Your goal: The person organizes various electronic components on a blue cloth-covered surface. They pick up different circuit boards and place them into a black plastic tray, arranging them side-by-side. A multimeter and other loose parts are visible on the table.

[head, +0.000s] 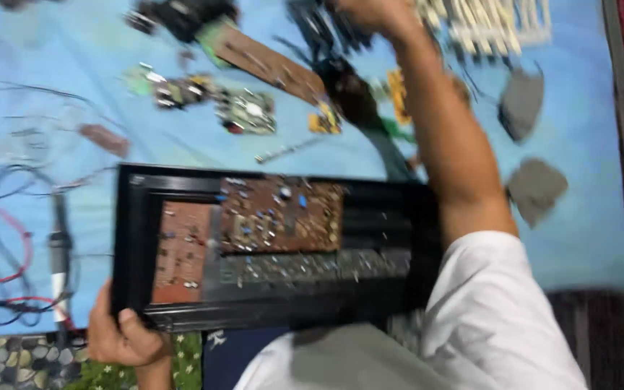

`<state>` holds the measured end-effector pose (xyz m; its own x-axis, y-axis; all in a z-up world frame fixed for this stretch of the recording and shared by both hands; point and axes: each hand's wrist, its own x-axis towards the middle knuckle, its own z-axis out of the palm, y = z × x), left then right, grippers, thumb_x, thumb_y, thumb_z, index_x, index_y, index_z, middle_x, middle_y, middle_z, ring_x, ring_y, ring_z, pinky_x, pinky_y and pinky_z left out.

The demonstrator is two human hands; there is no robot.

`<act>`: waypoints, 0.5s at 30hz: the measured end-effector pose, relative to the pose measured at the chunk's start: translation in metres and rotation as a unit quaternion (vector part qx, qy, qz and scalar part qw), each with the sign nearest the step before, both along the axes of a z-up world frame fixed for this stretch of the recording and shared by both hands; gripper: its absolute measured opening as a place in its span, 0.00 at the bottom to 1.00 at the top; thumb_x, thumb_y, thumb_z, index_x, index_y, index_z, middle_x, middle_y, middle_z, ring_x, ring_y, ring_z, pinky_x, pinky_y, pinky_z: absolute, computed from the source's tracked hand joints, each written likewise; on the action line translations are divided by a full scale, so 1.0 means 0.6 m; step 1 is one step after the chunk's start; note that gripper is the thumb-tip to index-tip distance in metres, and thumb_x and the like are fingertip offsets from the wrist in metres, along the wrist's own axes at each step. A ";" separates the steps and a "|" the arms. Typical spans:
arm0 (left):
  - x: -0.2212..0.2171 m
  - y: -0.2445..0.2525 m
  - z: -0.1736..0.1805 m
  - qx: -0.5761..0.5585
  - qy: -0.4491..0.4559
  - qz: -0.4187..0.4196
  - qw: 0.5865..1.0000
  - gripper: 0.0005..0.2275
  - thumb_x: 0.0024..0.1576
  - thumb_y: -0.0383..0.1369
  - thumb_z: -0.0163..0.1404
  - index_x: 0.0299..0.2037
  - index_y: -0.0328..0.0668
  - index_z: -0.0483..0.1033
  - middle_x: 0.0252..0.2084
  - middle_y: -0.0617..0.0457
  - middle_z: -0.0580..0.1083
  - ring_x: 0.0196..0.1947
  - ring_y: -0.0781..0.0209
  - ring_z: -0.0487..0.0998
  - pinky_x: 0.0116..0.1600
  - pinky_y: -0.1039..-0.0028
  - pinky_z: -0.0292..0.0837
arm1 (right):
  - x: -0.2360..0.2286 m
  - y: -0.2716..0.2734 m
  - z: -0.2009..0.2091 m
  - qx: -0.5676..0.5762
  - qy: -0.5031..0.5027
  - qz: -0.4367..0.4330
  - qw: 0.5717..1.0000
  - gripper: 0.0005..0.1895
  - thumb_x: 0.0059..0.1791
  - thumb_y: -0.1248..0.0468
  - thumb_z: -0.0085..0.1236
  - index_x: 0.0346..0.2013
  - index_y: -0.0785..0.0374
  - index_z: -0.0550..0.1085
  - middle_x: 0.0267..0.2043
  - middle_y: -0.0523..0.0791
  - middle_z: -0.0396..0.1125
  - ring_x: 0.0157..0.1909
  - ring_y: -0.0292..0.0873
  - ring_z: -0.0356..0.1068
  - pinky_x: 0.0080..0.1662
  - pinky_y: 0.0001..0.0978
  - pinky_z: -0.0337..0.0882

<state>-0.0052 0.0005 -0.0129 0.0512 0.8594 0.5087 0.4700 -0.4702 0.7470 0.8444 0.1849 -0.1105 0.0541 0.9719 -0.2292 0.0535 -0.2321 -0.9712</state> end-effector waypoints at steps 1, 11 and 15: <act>-0.003 -0.001 0.002 -0.008 0.005 -0.023 1.000 0.24 0.61 0.29 0.38 0.57 0.06 0.74 0.47 0.20 0.75 0.41 0.30 0.73 0.53 0.51 0.69 | -0.063 -0.172 0.075 -0.008 0.005 -0.023 1.000 0.18 0.61 0.56 0.46 0.60 0.63 0.72 0.29 0.33 0.63 0.22 0.27 0.54 0.23 0.20 0.48; -0.009 -0.013 0.039 -0.027 0.005 -0.106 0.994 0.24 0.63 0.22 0.33 0.66 0.06 0.65 0.55 0.11 0.71 0.45 0.23 0.73 0.52 0.50 0.69 | -0.561 -0.790 0.513 0.018 -0.409 -0.180 0.894 0.10 0.55 0.72 0.61 0.51 0.72 0.78 0.39 0.49 0.73 0.28 0.37 0.62 0.31 0.25 0.60; -0.003 -0.020 0.035 0.031 0.065 -0.080 0.994 0.23 0.69 0.21 0.34 0.67 0.02 0.70 0.53 0.11 0.76 0.39 0.28 0.72 0.46 0.52 0.70 | -0.631 -0.929 0.442 -0.114 -0.372 -0.342 0.856 0.11 0.49 0.72 0.64 0.47 0.72 0.80 0.39 0.48 0.76 0.36 0.40 0.71 0.40 0.29 0.70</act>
<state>-0.0072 -0.0117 0.0080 0.2547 0.8018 0.5406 0.4761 -0.5906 0.6516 0.4658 -0.3723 0.1550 0.8051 0.5896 -0.0645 0.4128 -0.6351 -0.6529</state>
